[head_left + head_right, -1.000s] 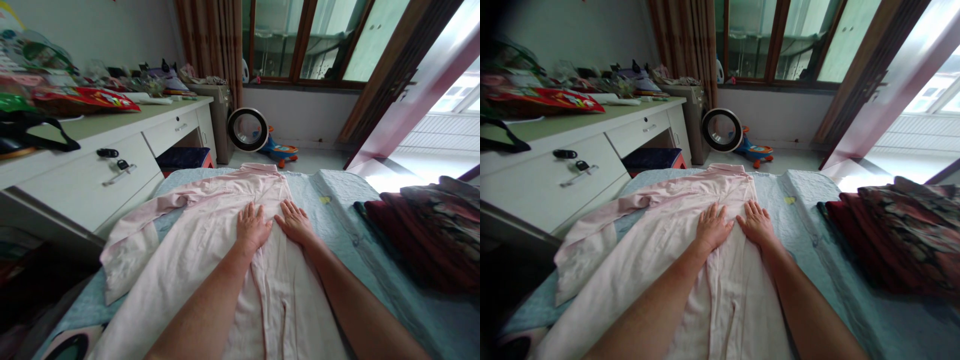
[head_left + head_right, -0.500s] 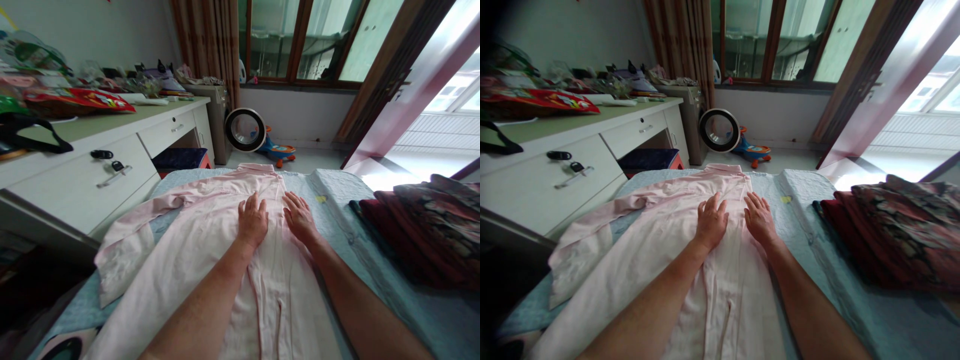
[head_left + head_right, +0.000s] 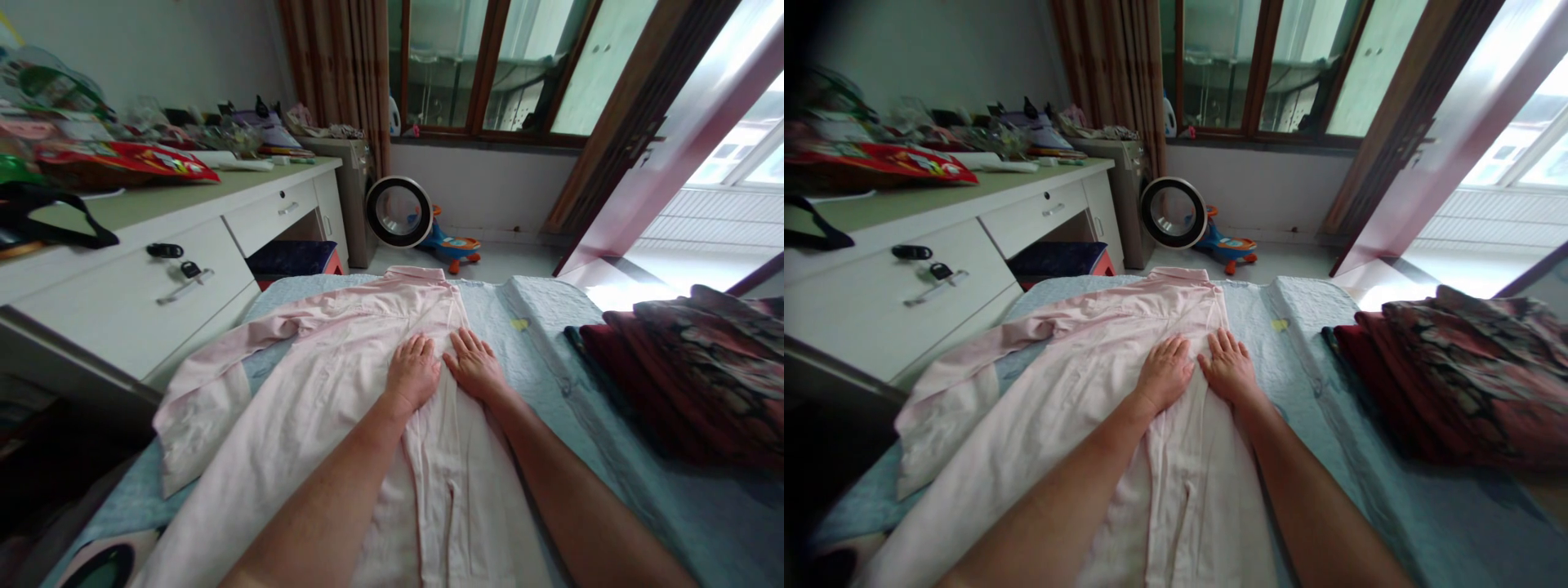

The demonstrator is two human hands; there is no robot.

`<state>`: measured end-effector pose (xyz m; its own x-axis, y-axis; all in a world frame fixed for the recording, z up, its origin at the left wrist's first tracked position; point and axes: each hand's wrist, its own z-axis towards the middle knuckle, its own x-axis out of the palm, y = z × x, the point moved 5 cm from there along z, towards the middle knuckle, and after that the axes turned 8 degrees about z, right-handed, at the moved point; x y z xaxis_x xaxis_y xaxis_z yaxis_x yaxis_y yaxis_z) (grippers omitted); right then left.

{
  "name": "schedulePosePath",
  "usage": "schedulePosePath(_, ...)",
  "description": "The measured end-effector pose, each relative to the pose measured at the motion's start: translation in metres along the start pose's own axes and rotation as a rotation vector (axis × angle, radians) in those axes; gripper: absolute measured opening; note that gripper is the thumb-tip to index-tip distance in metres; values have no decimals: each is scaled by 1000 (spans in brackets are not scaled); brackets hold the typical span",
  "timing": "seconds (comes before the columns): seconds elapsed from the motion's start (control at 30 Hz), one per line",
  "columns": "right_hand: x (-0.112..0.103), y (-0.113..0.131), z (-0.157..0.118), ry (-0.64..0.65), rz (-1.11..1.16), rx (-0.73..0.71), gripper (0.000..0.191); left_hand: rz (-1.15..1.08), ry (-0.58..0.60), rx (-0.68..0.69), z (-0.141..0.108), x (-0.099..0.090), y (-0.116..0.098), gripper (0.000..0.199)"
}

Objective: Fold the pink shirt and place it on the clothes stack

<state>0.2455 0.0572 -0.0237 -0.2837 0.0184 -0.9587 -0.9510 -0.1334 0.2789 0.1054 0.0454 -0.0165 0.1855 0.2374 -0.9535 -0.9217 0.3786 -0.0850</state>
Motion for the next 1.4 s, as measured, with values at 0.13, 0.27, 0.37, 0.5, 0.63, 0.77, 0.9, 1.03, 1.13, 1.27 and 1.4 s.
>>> schedulePosePath(0.13,1,-1,0,-4,3,14,61,29,-5,-13,-3,4,1,50)
schedulePosePath(0.27,-1,1,-1,-20,1,-5,60,38,-14,-14,-4,3,0,50)
schedulePosePath(0.37,-4,3,-5,-26,-11,-47,58,32,-5,-17,-3,1,0,50)
schedulePosePath(0.5,-8,-3,-21,0,-22,-78,57,21,6,-15,-3,0,1,49)
schedulePosePath(0.63,-13,-18,-44,20,-59,-30,58,8,-4,-18,-3,0,2,49)
schedulePosePath(0.77,-22,-15,-59,-8,-69,10,55,-8,-17,-18,-3,-2,2,47)
schedulePosePath(0.9,-21,15,-68,-99,71,-101,54,-21,-6,-22,-4,-5,2,46)
schedulePosePath(1.03,-6,33,-88,-60,79,-162,50,-34,-3,-29,-5,-6,2,46)
schedulePosePath(1.13,-1,29,-106,-34,12,-139,52,-51,-15,-25,-5,-6,3,46)
schedulePosePath(1.27,-5,19,-124,-23,-33,-114,55,-62,-42,-32,-5,-12,3,40)
schedulePosePath(1.4,-8,19,-128,-23,-42,-112,55,-30,-71,-28,-10,-25,1,35)
